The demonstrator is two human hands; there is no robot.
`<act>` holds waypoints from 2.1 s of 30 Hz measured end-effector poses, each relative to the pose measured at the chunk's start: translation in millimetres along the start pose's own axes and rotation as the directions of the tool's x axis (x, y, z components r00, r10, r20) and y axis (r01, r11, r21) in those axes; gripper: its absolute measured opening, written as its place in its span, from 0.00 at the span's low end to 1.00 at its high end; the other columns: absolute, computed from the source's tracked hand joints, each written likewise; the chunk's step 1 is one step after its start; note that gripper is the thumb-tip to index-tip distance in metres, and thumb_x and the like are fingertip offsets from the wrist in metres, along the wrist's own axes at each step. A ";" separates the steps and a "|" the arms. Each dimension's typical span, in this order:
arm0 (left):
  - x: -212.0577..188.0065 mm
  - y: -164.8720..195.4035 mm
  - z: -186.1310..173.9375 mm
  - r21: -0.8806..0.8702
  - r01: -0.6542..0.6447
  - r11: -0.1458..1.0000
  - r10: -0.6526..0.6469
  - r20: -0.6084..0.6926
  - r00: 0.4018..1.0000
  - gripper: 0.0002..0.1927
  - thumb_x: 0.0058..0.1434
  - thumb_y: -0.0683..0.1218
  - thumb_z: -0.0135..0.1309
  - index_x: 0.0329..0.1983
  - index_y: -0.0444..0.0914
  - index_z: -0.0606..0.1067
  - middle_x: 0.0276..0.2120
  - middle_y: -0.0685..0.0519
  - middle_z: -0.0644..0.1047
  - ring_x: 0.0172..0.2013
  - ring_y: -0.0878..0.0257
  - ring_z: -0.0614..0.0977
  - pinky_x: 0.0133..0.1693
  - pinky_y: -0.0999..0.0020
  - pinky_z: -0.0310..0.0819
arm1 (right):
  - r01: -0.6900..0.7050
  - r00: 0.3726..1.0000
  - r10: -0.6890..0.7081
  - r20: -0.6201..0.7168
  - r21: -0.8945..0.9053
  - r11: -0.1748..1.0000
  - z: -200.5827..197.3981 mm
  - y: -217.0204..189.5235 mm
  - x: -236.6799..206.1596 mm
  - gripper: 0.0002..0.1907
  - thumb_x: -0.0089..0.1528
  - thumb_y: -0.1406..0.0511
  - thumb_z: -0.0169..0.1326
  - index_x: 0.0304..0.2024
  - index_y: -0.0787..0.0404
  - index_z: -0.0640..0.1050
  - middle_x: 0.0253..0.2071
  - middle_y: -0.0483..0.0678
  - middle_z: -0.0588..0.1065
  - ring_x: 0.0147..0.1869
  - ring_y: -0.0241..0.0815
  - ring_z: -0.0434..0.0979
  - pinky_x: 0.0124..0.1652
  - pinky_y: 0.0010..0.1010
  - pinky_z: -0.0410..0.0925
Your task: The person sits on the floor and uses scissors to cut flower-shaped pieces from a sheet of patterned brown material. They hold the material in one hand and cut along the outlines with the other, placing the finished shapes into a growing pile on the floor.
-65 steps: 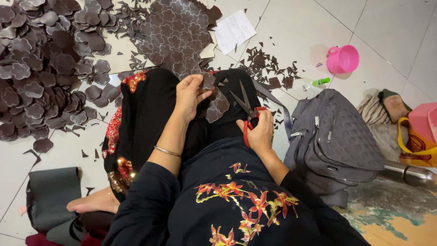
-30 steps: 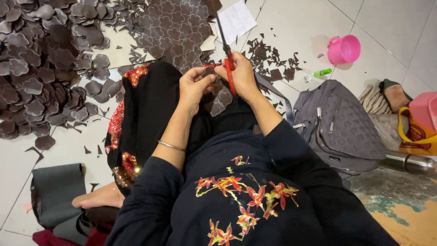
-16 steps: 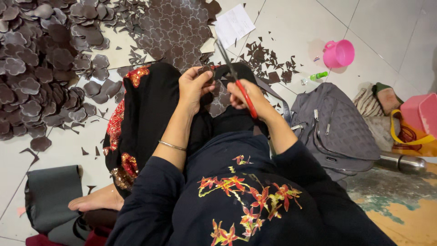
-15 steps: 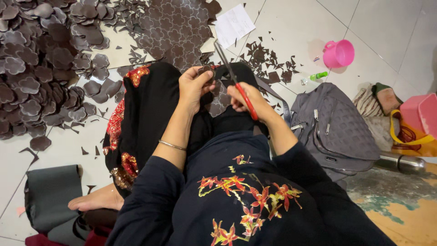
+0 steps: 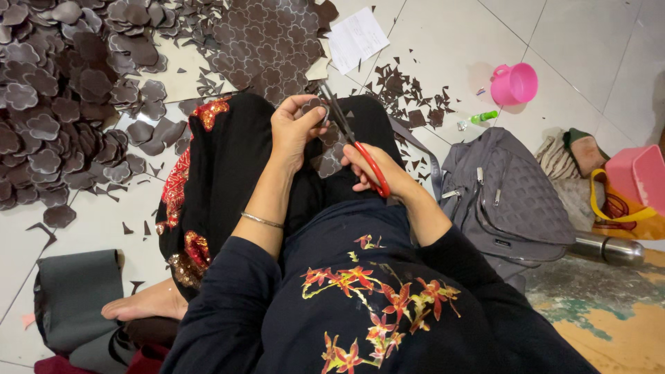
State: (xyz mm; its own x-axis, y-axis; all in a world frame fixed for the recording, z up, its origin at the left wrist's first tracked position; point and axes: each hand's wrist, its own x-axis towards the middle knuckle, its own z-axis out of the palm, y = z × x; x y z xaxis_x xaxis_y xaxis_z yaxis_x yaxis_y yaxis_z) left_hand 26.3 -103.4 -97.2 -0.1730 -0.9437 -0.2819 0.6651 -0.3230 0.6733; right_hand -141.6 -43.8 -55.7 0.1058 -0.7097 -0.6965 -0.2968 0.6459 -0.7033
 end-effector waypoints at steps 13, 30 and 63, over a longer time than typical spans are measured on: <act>-1.6 4.1 0.8 0.039 -0.026 0.999 0.025 0.020 0.999 0.16 0.58 0.35 0.64 0.50 0.34 0.75 0.36 0.50 0.83 0.28 0.68 0.81 0.29 0.77 0.75 | 0.046 0.999 -0.047 0.022 0.039 0.998 6.2 5.3 -3.1 0.27 0.65 0.43 0.50 0.37 0.61 0.75 0.24 0.39 0.63 0.19 0.27 0.65 0.25 0.25 0.72; -1.5 2.4 -0.1 0.008 -0.014 1.000 0.014 0.063 0.998 0.16 0.60 0.35 0.62 0.51 0.31 0.74 0.38 0.49 0.83 0.34 0.65 0.84 0.36 0.72 0.82 | 0.088 0.995 -0.089 -0.050 -0.026 0.996 9.8 13.7 -2.1 0.31 0.66 0.40 0.44 0.27 0.60 0.68 0.18 0.40 0.65 0.14 0.29 0.61 0.15 0.22 0.59; 8.8 -9.0 -5.5 -0.122 0.018 0.992 -0.019 -0.008 1.000 0.24 0.67 0.35 0.49 0.67 0.34 0.70 0.39 0.60 0.76 0.38 0.70 0.79 0.48 0.68 0.81 | 0.227 0.959 -0.281 0.024 0.528 0.819 7.2 30.8 7.3 0.33 0.68 0.37 0.39 0.31 0.58 0.70 0.20 0.41 0.64 0.17 0.31 0.62 0.18 0.25 0.62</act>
State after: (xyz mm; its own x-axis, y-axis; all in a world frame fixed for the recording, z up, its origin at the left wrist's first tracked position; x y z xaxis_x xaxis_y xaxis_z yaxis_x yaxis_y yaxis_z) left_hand 22.8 -108.4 -109.5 -0.1795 -0.9368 -0.3003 0.7454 -0.3288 0.5799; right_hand -143.1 -27.1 -83.5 0.2079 -0.8558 -0.4736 0.2819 0.5161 -0.8088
